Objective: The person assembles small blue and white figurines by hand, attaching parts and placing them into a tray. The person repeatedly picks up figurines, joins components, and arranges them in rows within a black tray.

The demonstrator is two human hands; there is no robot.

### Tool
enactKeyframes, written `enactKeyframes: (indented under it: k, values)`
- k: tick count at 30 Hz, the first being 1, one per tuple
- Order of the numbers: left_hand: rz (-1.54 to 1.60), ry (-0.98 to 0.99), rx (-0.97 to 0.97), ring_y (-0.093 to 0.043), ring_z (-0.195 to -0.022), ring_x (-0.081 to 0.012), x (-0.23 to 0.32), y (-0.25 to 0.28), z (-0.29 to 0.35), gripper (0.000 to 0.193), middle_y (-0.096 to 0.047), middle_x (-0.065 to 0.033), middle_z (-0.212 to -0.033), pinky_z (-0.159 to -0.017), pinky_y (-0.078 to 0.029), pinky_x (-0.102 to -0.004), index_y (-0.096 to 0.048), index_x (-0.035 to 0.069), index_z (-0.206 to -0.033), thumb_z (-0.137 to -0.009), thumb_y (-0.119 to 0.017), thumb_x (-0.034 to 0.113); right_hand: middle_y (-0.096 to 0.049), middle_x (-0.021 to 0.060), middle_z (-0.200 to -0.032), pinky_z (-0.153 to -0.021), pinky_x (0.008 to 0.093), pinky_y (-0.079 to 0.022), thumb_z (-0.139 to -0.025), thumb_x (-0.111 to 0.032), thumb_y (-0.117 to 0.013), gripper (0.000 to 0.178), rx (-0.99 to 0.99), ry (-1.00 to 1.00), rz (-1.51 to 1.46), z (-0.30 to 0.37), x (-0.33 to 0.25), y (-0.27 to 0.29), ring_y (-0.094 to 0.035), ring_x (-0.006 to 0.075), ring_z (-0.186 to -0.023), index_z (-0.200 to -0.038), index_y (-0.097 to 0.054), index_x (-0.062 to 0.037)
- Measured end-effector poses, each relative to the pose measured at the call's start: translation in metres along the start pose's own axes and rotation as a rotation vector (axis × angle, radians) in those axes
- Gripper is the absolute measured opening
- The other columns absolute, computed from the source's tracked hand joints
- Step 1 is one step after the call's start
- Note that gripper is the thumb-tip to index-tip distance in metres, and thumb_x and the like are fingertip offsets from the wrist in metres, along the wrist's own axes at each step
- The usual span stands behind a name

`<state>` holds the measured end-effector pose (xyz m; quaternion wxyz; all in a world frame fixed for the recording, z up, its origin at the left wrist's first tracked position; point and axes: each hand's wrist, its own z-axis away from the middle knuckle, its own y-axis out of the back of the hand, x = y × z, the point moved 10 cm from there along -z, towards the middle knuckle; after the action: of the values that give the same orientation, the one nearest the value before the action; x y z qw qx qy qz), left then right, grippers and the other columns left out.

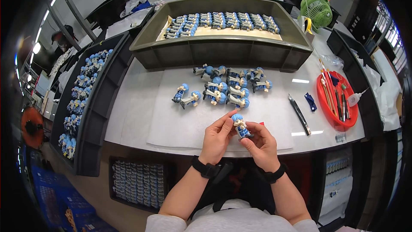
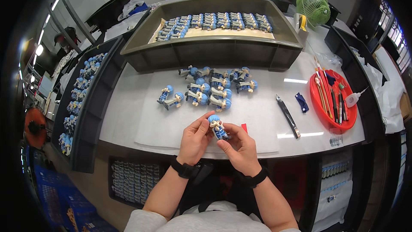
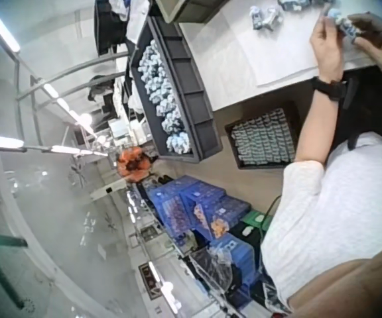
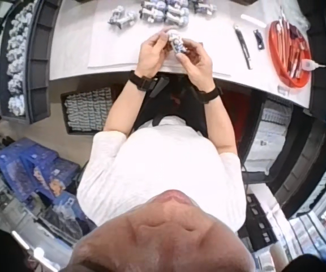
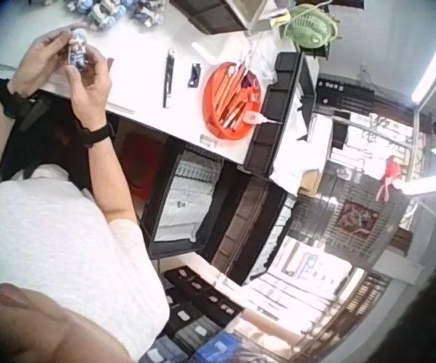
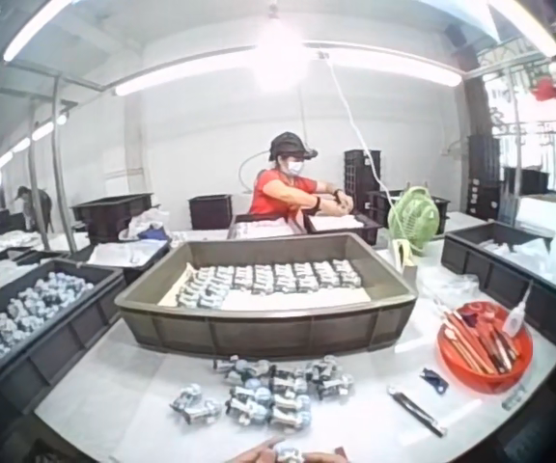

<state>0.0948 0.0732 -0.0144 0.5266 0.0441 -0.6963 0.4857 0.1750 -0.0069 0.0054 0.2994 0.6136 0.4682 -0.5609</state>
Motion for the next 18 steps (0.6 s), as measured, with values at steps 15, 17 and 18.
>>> enactKeyframes:
  k: [15, 17, 18]
  values:
    - [0.015, 0.021, 0.025, -0.051, -0.081, -0.0048, -0.004, 0.009, -0.001, 0.034, -0.059, -0.0027, -0.098, -0.072, -0.041, -0.0190, -0.051, 0.002, -0.120, -0.088, -0.055, 0.012, -0.053, 0.0077, -0.101, -0.070, 0.0225, -0.048, -0.071, 0.000, -0.071, 0.046, 0.028, 0.121, 0.197, -0.001, -0.011, 0.001, -0.053, 0.0127, -0.090, -0.112, -0.051, 0.0018]
    - [0.038, 0.020, 0.013, -0.052, -0.087, -0.0060, -0.001, 0.004, 0.001, 0.034, -0.058, -0.0042, -0.103, -0.076, -0.042, -0.0205, -0.050, 0.002, -0.121, -0.088, -0.054, 0.011, -0.053, 0.0078, -0.102, -0.070, 0.0223, -0.047, -0.070, -0.001, -0.072, 0.046, 0.034, 0.138, 0.182, -0.001, -0.013, 0.003, -0.053, 0.0125, -0.090, -0.111, -0.051, 0.0012]
    - [0.048, 0.019, 0.008, -0.053, -0.090, -0.0066, 0.001, 0.002, 0.001, 0.034, -0.058, -0.0049, -0.106, -0.078, -0.042, -0.0213, -0.050, 0.002, -0.121, -0.088, -0.054, 0.010, -0.053, 0.0078, -0.103, -0.070, 0.0223, -0.047, -0.070, -0.002, -0.072, 0.045, 0.035, 0.147, 0.173, -0.001, -0.014, 0.003, -0.052, 0.0124, -0.090, -0.110, -0.052, 0.0009]
